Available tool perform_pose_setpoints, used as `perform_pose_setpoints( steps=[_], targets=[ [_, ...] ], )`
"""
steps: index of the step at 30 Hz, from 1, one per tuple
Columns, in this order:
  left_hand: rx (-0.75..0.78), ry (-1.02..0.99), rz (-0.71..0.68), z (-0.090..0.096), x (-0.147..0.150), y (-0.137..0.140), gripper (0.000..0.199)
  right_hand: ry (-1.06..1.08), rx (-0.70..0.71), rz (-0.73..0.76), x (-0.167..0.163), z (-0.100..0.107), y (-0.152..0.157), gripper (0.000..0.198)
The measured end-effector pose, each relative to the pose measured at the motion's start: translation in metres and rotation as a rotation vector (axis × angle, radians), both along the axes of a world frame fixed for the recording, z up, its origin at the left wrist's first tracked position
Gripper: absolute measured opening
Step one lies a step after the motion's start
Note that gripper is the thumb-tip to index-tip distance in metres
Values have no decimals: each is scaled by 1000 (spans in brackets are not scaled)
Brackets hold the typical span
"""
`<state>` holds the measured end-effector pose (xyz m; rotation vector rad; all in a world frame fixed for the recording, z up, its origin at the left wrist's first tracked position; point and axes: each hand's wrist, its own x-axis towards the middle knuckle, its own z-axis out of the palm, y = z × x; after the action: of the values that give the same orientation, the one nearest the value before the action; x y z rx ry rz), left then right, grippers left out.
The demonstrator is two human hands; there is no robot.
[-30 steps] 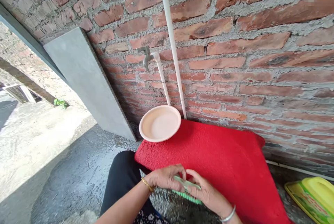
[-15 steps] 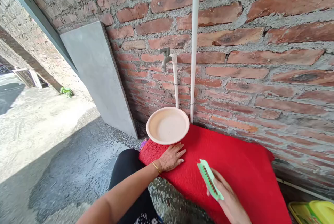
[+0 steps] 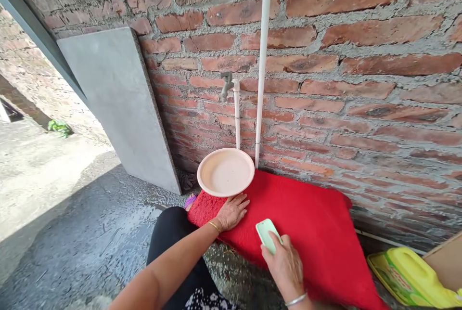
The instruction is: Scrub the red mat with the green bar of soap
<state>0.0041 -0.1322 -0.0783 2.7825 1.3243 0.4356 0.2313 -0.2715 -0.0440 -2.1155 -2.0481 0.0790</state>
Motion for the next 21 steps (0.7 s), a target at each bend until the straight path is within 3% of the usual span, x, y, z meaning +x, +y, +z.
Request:
perform_pose_setpoints(
  steps=[3, 5, 11, 13, 15, 18, 21],
  targets=[
    [-7, 0, 7, 3, 1, 0, 43, -30, -79, -212, 40, 5, -9, 45],
    [-9, 2, 8, 4, 2, 0, 43, -23, -78, -268, 43, 9, -12, 46],
    [9, -25, 4, 2, 3, 1, 42, 91, -2, 53, -42, 20, -7, 36],
    [11, -23, 3, 0, 3, 2, 41, 97, -30, 82, -47, 20, -8, 36],
    [8, -17, 0, -1, 2, 1, 41, 94, -79, 20, -23, 16, -14, 37],
    [1, -17, -3, -1, 2, 1, 41, 107, -142, -179, 45, 7, -34, 42],
    [-7, -21, 0, 0, 2, 0, 41, 97, -115, -361, 88, 1, -53, 53]
  ],
)
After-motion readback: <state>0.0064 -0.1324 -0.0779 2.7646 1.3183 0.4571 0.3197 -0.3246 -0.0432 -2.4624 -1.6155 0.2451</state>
